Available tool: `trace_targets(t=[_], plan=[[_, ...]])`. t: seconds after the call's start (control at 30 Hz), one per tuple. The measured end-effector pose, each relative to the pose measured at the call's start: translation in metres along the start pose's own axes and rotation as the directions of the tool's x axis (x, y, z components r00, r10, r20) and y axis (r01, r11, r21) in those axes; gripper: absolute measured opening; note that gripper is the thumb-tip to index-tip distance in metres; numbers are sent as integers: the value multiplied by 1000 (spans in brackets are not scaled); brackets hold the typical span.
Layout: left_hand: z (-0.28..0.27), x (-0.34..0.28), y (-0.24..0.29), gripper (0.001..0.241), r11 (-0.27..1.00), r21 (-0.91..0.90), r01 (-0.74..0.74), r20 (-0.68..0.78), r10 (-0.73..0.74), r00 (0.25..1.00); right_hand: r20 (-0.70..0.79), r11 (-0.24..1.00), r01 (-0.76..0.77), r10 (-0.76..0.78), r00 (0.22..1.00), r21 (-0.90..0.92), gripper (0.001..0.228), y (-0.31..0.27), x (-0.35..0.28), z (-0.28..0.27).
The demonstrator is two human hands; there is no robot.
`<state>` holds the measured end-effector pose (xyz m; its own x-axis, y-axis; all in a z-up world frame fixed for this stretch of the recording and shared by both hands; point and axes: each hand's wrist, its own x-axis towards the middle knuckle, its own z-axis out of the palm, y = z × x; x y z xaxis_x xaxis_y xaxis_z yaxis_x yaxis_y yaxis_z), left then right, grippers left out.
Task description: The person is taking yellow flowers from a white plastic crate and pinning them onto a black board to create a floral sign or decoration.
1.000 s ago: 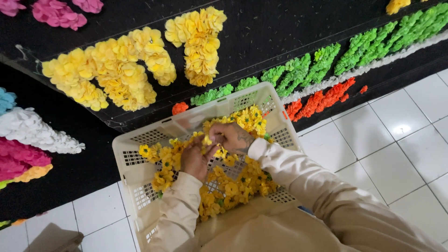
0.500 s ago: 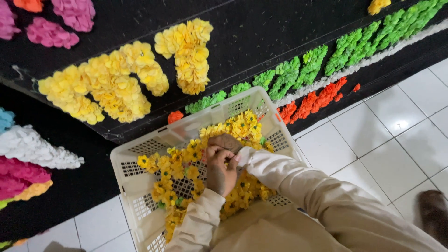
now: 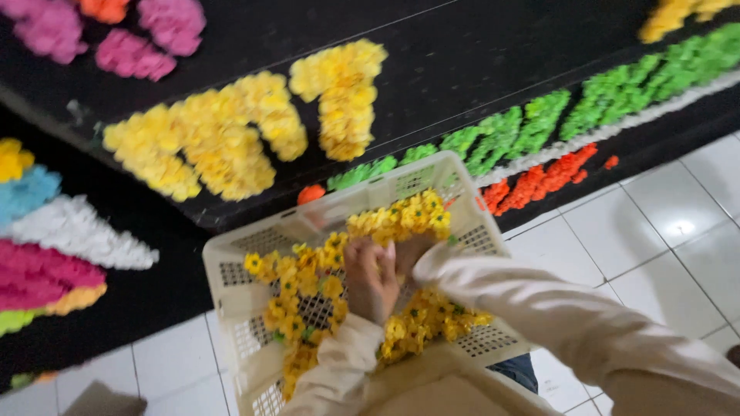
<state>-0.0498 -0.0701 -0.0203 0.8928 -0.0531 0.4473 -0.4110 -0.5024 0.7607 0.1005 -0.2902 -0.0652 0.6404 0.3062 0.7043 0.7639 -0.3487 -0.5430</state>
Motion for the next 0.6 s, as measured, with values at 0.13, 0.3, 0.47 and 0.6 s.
trace_targets(t=[0.13, 0.3, 0.47, 0.6], plan=[[-48, 40, -11, 49, 648, -221, 729, 256, -682, 685, -58, 987, 14, -23, 998, -158, 22, 0, 67, -78], [-46, 24, -12, 34, 131, -633, 763, 489, -697, 525, -167, 904, -201, 148, 975, -377, 27, -88, 181, -131], [-37, 7, -28, 38, 172, -565, 807, 500, -707, 501, -213, 963, -209, 172, 962, -168, 27, -49, 196, -125], [-30, -4, -63, 21, 196, -576, 794, 497, -687, 530, -162, 944, -323, 330, 930, 68, 16, -51, 211, -120]])
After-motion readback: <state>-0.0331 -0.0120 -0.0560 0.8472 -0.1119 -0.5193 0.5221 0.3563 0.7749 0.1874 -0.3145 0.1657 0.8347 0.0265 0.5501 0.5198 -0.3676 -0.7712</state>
